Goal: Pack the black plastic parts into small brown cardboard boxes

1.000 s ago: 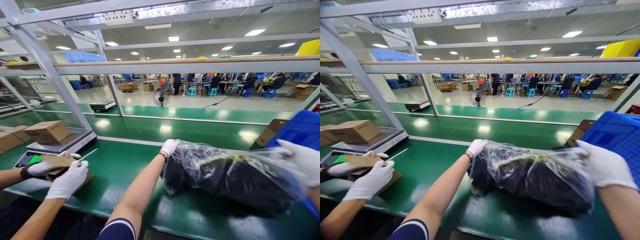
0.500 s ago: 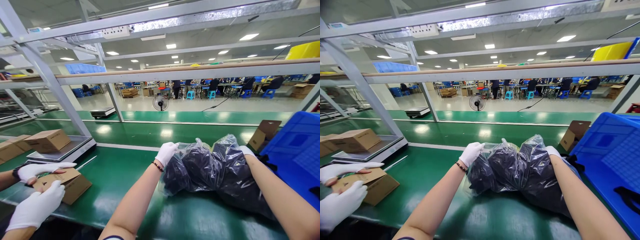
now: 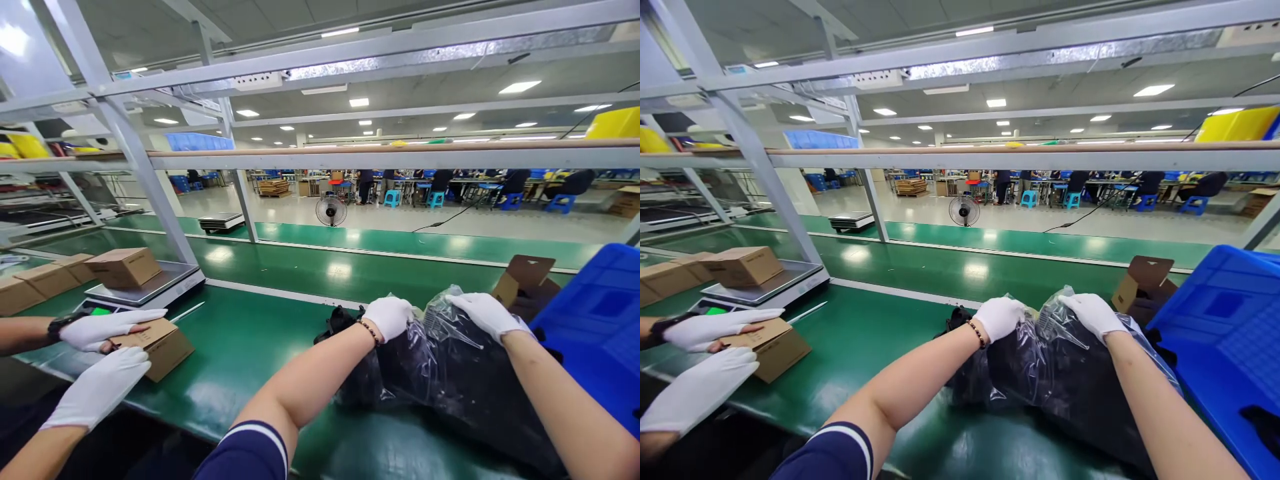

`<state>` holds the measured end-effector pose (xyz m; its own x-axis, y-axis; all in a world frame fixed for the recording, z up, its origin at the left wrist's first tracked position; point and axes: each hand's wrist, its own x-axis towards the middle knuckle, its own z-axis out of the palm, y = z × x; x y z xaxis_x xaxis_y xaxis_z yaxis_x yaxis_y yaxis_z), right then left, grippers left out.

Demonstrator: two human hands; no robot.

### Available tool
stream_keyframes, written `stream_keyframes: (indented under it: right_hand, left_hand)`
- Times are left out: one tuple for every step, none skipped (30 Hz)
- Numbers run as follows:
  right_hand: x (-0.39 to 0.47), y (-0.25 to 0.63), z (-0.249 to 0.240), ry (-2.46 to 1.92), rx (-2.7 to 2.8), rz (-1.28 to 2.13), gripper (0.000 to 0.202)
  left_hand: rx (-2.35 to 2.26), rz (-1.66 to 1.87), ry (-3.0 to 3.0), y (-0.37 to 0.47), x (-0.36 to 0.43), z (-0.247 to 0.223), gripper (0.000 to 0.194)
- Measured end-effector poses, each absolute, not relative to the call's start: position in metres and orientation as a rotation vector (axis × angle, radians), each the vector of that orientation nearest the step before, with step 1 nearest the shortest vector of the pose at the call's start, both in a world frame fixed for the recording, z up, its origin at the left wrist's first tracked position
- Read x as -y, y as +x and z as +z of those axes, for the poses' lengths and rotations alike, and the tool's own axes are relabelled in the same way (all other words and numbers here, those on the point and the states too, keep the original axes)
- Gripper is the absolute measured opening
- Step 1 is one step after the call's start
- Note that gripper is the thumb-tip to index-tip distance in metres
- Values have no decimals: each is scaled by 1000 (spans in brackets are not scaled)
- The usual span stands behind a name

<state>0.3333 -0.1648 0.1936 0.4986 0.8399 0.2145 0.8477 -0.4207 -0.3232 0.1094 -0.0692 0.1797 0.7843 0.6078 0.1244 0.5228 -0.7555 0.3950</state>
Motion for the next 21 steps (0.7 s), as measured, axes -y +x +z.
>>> stream_keyframes:
  right_hand:
    - [166, 330, 199, -2379, 1374, -57, 29]
    - [169, 327, 205, -2404, 1319, -99, 35]
    - [174, 325, 212, -2428, 1246, -149, 40]
    - [180, 323, 218, -2445, 1165, -210, 45]
    - [186, 322, 225, -2454, 1082, -273, 48]
    - [192, 322, 232, -2453, 1012, -330, 50]
    - [197, 322, 238, -2444, 956, -382, 50]
    - [201, 322, 244, -2430, 916, -425, 51]
    - [204, 323, 249, -2414, 894, -459, 50]
    - [207, 325, 254, -2400, 882, -487, 50]
    - [209, 327, 258, -2388, 877, -508, 49]
    - [212, 329, 261, -2381, 874, -525, 48]
    - [215, 332, 264, -2376, 860, -541, 46]
    - [219, 335, 267, -2372, 835, -556, 45]
    - [223, 338, 270, -2370, 795, -573, 44]
    - [228, 341, 273, -2367, 751, -590, 43]
    - [233, 343, 277, -2363, 713, -609, 43]
    - [238, 345, 280, -2359, 681, -630, 43]
    - [243, 346, 284, -2351, 661, -650, 43]
    - [247, 347, 288, -2338, 659, -670, 43]
    - [249, 347, 291, -2319, 659, -693, 43]
  left_hand:
    - [-869, 345, 2664, 110, 67, 186, 21]
    - [-884, 360, 2685, 109, 65, 194, 21]
    - [-904, 387, 2703, 107, 63, 204, 23]
    - [-922, 423, 2715, 103, 61, 214, 25]
    - [-936, 461, 2723, 100, 61, 224, 27]
    - [-946, 497, 2730, 97, 61, 234, 28]
    - [-946, 529, 2736, 95, 63, 244, 29]
    - [-937, 557, 2739, 94, 65, 253, 29]
    - [-921, 579, 2740, 95, 68, 260, 29]
    - [-903, 592, 2739, 98, 70, 267, 28]
    - [-882, 595, 2738, 101, 72, 272, 27]
    - [-852, 593, 2731, 105, 73, 275, 26]
    - [-811, 594, 2716, 109, 73, 277, 26]
    - [-766, 599, 2693, 113, 73, 277, 26]
    - [-731, 614, 2664, 116, 73, 276, 26]
    - [-715, 639, 2633, 119, 72, 274, 26]
    - [-720, 668, 2603, 122, 71, 271, 26]
    - [-746, 696, 2580, 124, 71, 268, 26]
    - [-783, 715, 2567, 126, 71, 264, 26]
    - [-814, 725, 2555, 128, 70, 259, 27]
    - [-835, 729, 2544, 130, 70, 255, 28]
